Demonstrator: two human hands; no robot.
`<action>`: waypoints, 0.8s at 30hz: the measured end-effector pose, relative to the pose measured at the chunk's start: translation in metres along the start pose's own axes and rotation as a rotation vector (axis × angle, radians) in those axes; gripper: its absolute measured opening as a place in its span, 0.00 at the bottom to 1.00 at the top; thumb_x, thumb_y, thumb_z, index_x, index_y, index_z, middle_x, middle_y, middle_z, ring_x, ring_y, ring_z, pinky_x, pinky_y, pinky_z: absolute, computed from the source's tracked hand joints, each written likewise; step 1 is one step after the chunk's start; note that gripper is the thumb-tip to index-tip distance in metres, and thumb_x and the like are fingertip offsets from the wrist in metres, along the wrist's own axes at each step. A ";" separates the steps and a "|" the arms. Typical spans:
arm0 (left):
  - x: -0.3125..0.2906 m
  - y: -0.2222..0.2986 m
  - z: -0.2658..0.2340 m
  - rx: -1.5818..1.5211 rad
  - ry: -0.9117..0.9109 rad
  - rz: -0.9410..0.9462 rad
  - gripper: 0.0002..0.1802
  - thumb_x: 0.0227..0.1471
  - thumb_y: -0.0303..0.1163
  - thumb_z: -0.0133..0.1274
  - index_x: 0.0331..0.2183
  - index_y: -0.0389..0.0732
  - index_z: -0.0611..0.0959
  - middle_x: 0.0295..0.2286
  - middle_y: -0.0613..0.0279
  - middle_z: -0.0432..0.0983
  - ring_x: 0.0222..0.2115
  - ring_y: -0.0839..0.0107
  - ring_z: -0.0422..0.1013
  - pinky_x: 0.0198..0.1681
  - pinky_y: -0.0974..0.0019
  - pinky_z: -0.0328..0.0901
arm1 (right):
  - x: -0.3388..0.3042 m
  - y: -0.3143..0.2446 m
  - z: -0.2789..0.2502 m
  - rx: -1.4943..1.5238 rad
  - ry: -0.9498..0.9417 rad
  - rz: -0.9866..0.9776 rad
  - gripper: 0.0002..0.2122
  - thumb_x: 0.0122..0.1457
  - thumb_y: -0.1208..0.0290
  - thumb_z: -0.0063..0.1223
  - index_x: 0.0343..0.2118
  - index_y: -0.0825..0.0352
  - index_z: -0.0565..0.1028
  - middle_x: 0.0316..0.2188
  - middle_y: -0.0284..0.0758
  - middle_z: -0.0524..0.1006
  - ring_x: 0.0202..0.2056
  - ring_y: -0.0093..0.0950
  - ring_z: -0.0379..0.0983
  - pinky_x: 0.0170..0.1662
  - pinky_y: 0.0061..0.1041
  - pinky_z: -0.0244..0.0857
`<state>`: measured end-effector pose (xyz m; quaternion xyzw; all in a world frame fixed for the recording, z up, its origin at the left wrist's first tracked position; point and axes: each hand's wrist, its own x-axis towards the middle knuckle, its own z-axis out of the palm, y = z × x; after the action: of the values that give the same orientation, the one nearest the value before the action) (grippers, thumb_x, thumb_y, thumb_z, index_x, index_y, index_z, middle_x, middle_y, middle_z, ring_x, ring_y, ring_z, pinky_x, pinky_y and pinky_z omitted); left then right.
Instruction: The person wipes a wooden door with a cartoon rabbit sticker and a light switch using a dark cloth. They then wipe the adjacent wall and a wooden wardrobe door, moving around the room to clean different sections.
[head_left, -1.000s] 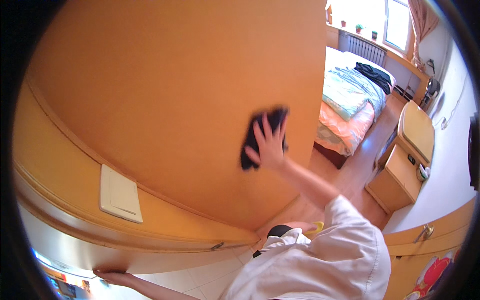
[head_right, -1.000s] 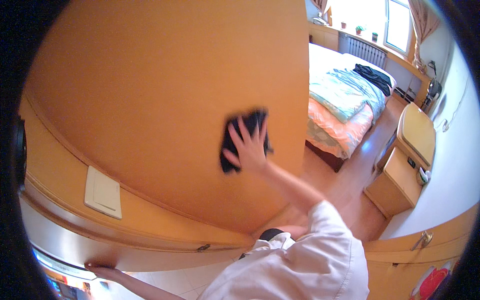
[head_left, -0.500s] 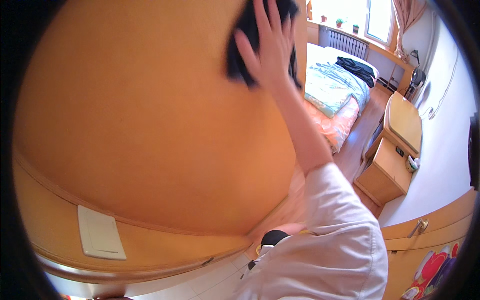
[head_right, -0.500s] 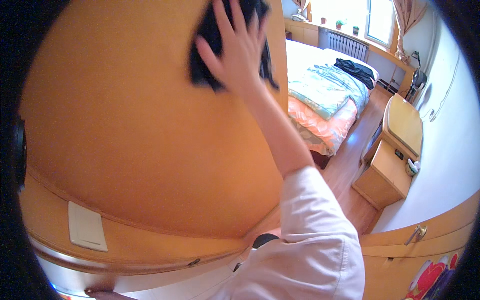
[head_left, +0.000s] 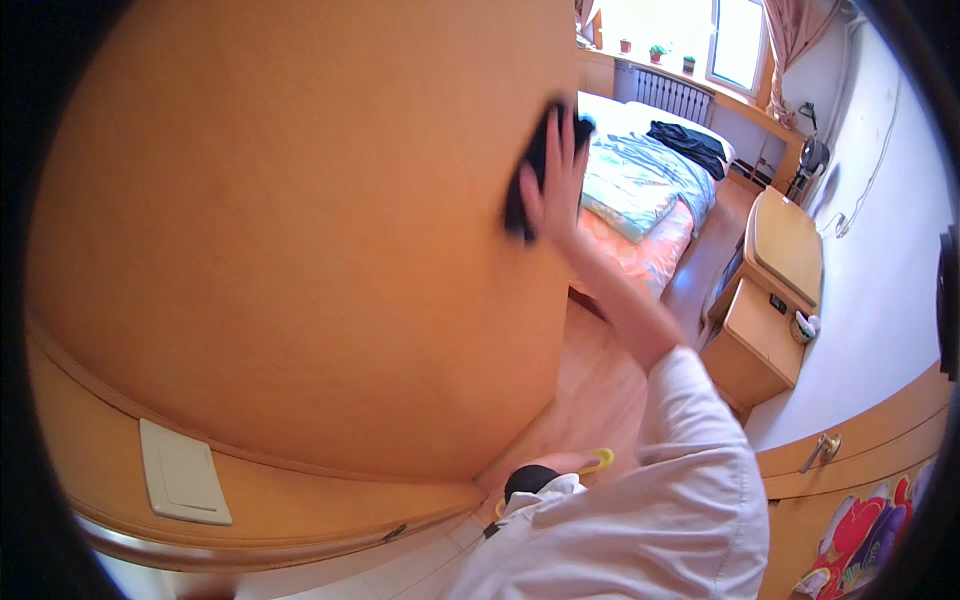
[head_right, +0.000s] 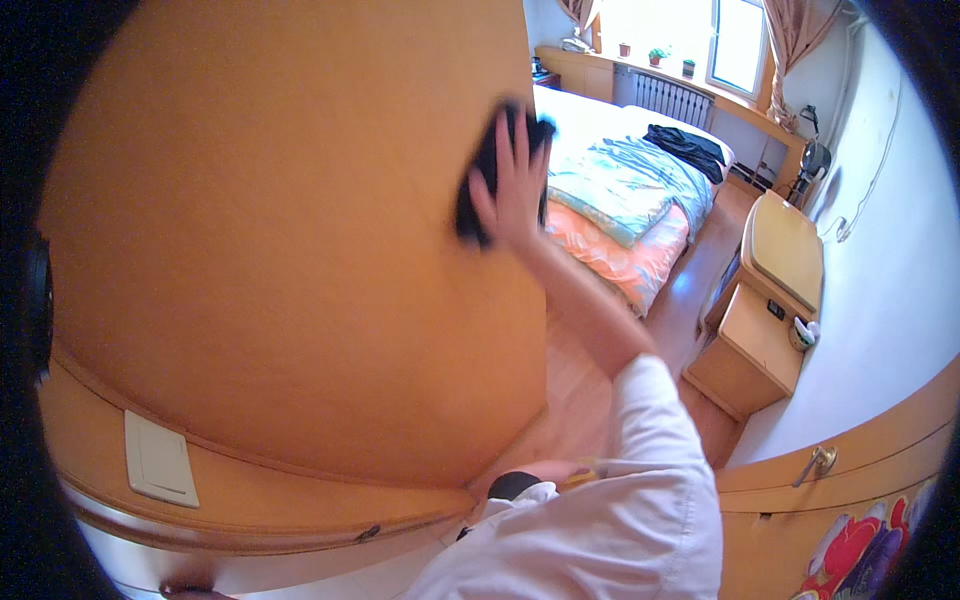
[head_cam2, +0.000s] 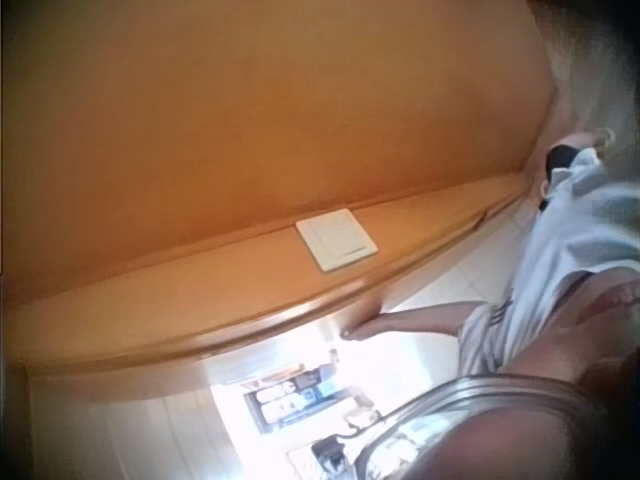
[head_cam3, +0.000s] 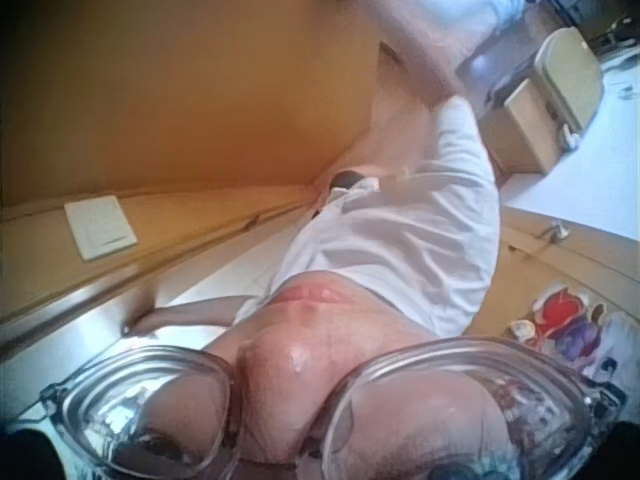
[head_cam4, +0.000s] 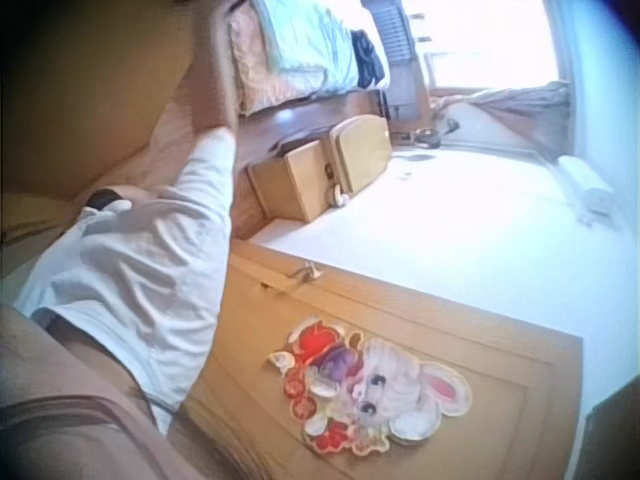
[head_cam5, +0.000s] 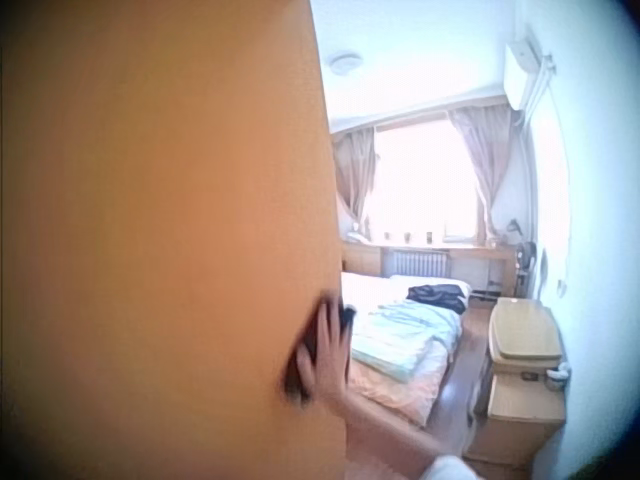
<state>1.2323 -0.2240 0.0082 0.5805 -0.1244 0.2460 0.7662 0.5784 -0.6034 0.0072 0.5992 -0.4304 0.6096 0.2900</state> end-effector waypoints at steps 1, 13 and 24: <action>0.001 -0.002 -0.001 0.005 -0.001 0.001 0.32 0.61 0.52 0.37 0.47 0.31 0.74 0.42 0.53 0.68 0.43 0.60 0.64 0.52 0.59 0.59 | 0.055 0.001 -0.003 0.027 0.074 -0.027 0.35 0.56 0.58 0.47 0.65 0.64 0.51 0.65 0.48 0.48 0.61 0.61 0.46 0.63 0.56 0.35; 0.042 -0.037 -0.042 -0.106 0.066 -0.116 0.36 0.60 0.55 0.38 0.52 0.30 0.71 0.50 0.51 0.65 0.49 0.58 0.62 0.56 0.59 0.56 | 0.065 -0.198 0.018 0.054 0.081 -0.100 0.32 0.55 0.54 0.48 0.63 0.56 0.58 0.65 0.41 0.53 0.57 0.62 0.51 0.62 0.61 0.32; 0.034 -0.014 -0.043 -0.072 -0.038 -0.132 0.31 0.60 0.52 0.38 0.53 0.37 0.70 0.49 0.52 0.67 0.49 0.61 0.65 0.55 0.61 0.58 | -0.216 -0.365 0.037 0.387 -0.432 -0.464 0.29 0.49 0.61 0.51 0.58 0.40 0.66 0.38 0.15 0.74 0.51 0.25 0.63 0.51 0.45 0.53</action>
<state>1.2644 -0.1775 0.0005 0.5642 -0.1091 0.1791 0.7986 0.9378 -0.4322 -0.1433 0.8393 -0.2115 0.4572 0.2044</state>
